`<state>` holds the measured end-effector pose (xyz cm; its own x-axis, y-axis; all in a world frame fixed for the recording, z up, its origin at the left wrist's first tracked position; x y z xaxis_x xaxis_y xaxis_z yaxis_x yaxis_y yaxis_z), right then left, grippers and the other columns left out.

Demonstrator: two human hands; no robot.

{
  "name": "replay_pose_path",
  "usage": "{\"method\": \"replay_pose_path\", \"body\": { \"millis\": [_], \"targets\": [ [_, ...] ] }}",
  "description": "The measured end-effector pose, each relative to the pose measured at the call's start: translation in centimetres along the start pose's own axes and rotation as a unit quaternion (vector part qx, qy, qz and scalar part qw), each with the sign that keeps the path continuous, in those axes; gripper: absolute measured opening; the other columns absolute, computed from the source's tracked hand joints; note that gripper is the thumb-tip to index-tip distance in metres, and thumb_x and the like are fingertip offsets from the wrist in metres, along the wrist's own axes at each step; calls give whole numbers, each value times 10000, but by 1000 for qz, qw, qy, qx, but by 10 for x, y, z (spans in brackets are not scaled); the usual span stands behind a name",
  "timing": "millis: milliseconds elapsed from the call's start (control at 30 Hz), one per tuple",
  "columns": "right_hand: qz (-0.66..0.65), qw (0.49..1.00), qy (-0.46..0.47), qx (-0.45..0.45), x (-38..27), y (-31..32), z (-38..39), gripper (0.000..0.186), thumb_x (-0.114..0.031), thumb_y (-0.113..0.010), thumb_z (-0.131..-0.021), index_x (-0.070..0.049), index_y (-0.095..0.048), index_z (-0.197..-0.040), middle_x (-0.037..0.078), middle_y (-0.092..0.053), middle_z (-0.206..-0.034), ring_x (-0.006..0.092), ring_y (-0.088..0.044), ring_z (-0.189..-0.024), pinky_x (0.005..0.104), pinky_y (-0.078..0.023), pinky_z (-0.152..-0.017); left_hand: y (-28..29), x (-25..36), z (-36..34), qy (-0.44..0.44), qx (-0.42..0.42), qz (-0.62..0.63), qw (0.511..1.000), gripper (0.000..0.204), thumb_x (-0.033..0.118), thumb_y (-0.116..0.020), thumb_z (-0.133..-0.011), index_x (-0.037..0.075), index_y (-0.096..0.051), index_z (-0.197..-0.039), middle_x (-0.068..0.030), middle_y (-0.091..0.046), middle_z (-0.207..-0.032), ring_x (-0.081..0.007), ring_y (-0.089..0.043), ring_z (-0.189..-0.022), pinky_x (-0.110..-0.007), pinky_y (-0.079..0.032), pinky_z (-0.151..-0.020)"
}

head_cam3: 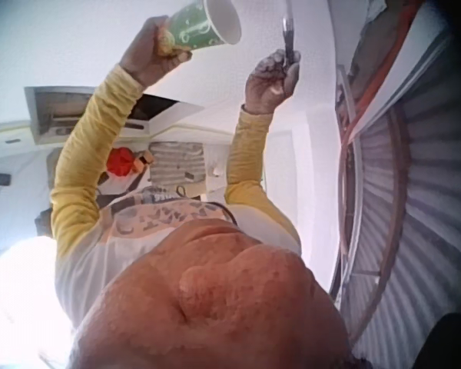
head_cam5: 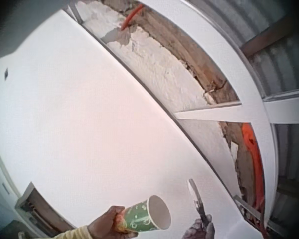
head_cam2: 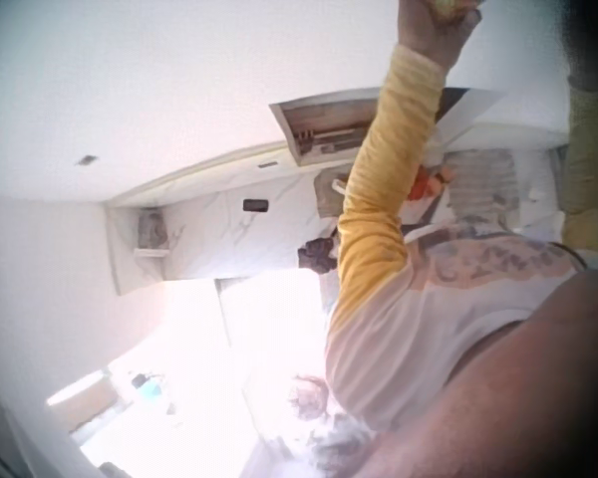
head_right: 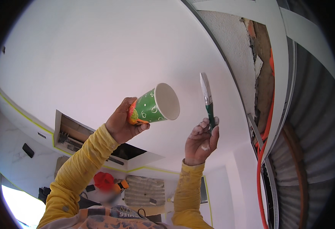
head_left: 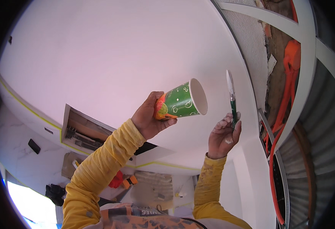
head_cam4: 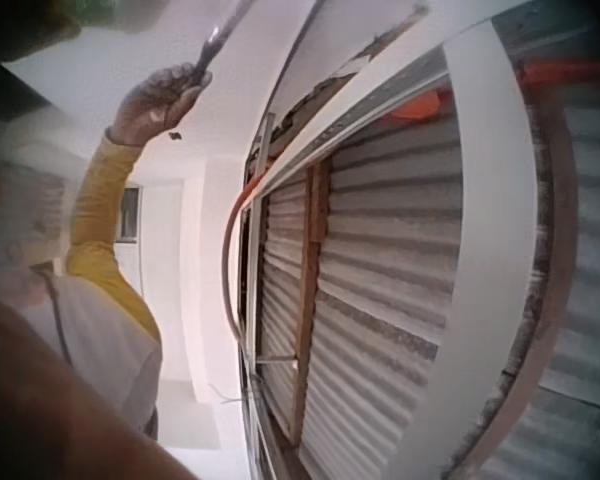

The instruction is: The person paints a white ceiling using a paintbrush and a paper cup containing white paint. They repeatedly dip the brush into the cup and apply paint along the ceiling edge near exposed red conduit and metal framing. The camera is head-mounted and shows the hands and ceiling throughout.

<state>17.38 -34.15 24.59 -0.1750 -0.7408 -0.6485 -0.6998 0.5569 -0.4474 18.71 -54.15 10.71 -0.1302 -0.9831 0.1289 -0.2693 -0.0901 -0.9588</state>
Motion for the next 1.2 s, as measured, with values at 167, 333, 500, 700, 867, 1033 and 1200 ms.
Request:
{"method": "replay_pose_path", "body": {
  "millis": [167,333,500,700,867,1033,1200],
  "targets": [
    [531,815,208,-101,-28,-36,-64,281,-131,-599,-1006,-9,-586,-1259,152,-657,-1149,229,-672,-992,382,-589,-888,26,-5,27,32,22,16,999,398,456,-425,-1043,93,-551,-1145,-108,-654,-980,-262,-666,-779,-317,-621,-645],
    [645,695,267,-172,-13,-56,-104,249,19,-626,-956,-8,-632,-1204,110,-652,-1168,198,-675,-1003,352,-585,-920,62,-25,46,50,51,65,995,384,435,-458,-1027,81,-572,-1120,-109,-666,-959,-261,-679,-782,-328,-628,-653],
    [655,699,234,-164,-26,-23,-124,281,62,-630,-938,-53,-653,-1194,55,-643,-1159,138,-634,-1051,281,-546,-937,87,-43,62,72,85,66,992,392,432,-471,-1019,71,-572,-1130,-110,-666,-966,-252,-681,-790,-330,-628,-657],
    [706,678,205,-22,-80,35,-85,263,15,-627,-952,-52,-641,-1206,70,-638,-1163,165,-643,-1047,303,-570,-903,122,-48,100,62,119,73,988,405,429,-477,-1008,59,-588,-1132,-119,-667,-984,-253,-670,-842,-322,-599,-655],
    [612,760,216,-36,-50,4,-83,266,-95,-629,-981,-14,-601,-1233,149,-659,-1166,240,-694,-1010,397,-605,-907,145,-56,120,60,144,81,985,397,436,-530,-975,71,-633,-1092,-109,-690,-959,-256,-678,-820,-323,-603,-638],
    [525,818,213,-97,13,-43,-132,270,-108,-623,-986,-15,-592,-1237,191,-676,-1148,252,-706,-995,419,-616,-895,150,-70,120,69,141,103,982,386,446,-550,-965,94,-643,-1090,-83,-691,-969,-249,-675,-859,-329,-598,-661],
    [539,811,222,-53,-1,-35,-128,274,-108,-620,-981,-11,-582,-1234,191,-687,-1110,255,-708,-988,427,-614,-901,152,-73,124,56,141,111,982,381,451,-559,-961,103,-651,-1087,-72,-694,-990,-241,-672,-866,-341,-586,-675]
  ]
}}
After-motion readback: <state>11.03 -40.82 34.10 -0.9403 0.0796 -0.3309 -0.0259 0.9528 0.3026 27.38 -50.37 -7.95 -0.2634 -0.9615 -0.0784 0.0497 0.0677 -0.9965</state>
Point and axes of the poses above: each hand's wrist, its own z-axis away from the middle knuckle, its own y-axis out of the back of the hand, x = y × z, the point moved 6 cm from there along -z, towards the middle knuckle
